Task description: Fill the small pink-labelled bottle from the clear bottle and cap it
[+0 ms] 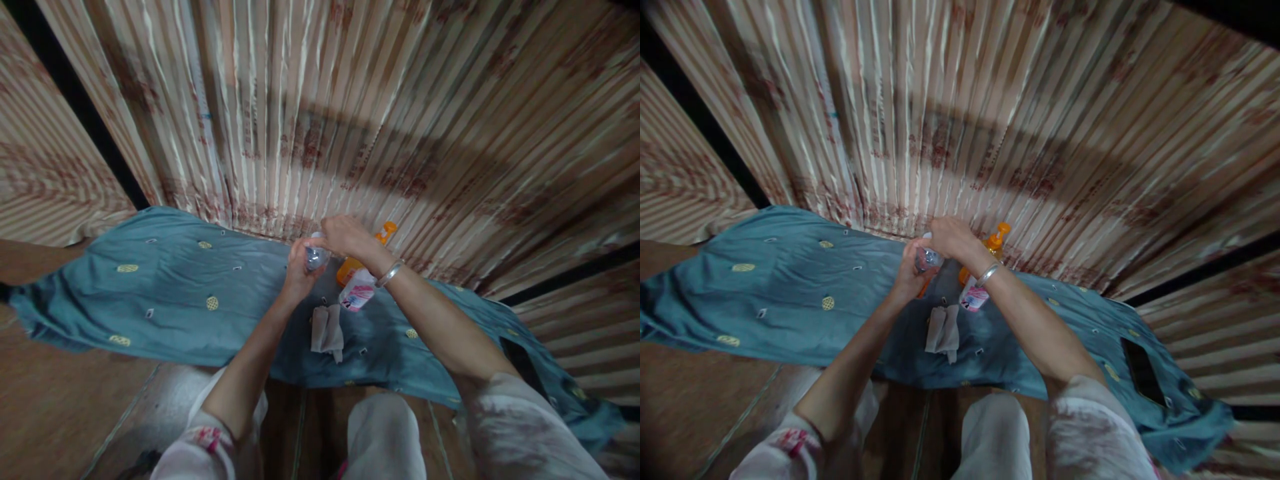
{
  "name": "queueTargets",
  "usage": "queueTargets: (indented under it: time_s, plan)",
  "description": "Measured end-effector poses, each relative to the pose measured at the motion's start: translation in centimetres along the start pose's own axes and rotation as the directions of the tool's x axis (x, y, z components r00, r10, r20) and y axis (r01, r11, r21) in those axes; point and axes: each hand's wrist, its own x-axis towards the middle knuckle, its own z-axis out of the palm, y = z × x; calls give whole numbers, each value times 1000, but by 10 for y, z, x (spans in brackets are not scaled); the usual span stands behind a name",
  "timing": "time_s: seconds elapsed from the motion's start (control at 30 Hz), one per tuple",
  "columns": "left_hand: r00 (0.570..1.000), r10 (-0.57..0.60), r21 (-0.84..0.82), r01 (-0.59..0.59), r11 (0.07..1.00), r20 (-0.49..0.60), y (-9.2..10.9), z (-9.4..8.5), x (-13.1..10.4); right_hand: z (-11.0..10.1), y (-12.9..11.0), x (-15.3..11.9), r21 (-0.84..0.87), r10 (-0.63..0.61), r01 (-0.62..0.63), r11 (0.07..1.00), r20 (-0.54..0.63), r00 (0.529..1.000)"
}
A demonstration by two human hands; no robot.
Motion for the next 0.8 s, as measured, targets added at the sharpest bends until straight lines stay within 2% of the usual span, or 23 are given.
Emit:
queueTargets:
  time_s: [0.2, 0.43, 0.8]
  plan:
    - [999, 11, 3, -11, 1000, 34, 4, -2, 0, -6, 2, -1, 34, -106, 104, 994, 76, 991]
    - [999, -9, 9, 9, 1000, 41, 3, -1, 1, 2, -2, 3, -36, -103, 105, 994, 48, 994]
    - [999, 32, 37, -34, 999, 42, -1, -1, 0, 7, -14, -10, -147, -73, 74, 986, 8, 997]
